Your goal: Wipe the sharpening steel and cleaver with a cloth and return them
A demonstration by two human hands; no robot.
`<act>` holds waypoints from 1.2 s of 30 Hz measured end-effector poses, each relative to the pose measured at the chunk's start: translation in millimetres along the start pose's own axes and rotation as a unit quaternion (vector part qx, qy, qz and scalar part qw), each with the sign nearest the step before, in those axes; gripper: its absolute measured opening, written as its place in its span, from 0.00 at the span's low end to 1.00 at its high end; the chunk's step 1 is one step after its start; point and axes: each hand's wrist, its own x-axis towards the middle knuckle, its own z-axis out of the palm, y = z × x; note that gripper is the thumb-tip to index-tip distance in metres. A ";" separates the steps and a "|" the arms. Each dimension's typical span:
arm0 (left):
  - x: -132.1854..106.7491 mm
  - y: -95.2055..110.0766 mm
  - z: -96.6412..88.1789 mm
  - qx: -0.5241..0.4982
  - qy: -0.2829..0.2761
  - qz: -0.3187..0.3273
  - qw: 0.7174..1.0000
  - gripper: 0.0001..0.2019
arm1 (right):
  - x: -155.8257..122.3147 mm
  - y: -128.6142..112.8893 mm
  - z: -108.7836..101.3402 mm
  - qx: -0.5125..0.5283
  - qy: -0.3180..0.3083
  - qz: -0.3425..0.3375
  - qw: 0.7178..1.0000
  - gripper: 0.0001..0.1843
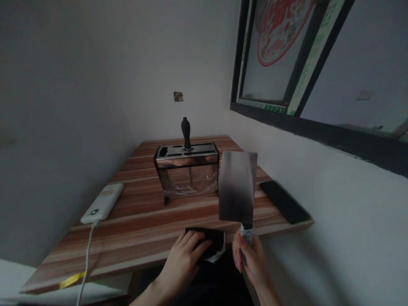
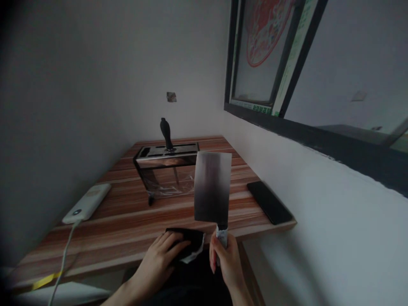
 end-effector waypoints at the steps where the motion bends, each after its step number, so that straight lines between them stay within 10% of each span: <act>1: -0.5 -2.3 -3.3 -0.048 0.024 -0.017 0.998 0.26 | -0.5 1.5 1.0 -0.007 -0.004 0.003 1.000 0.19; 4: -5.2 -15.6 -12.0 -0.199 0.150 -0.116 0.962 0.15 | -1.4 3.6 4.1 -0.037 -0.012 0.015 0.999 0.19; 11: -31.3 -42.5 -27.9 -0.319 0.427 -0.347 0.771 0.17 | -2.2 3.2 16.5 -0.132 -0.034 0.082 0.987 0.21; 18: -22.5 -8.5 -50.9 -0.125 0.552 -0.180 0.805 0.17 | 4.4 -5.7 45.5 -0.183 -0.097 0.130 0.970 0.23; 23: -4.7 3.4 -39.9 0.002 0.426 0.048 0.903 0.24 | 15.7 -16.2 68.3 -0.173 -0.176 0.123 0.961 0.24; 28: 2.7 2.2 -23.2 0.035 0.272 0.076 0.959 0.27 | 31.4 -11.4 69.0 -0.142 -0.200 0.126 0.961 0.26; 36: -0.2 -3.1 -18.3 0.086 0.197 0.078 0.974 0.28 | 46.1 -1.7 53.0 -0.184 -0.225 0.103 0.951 0.26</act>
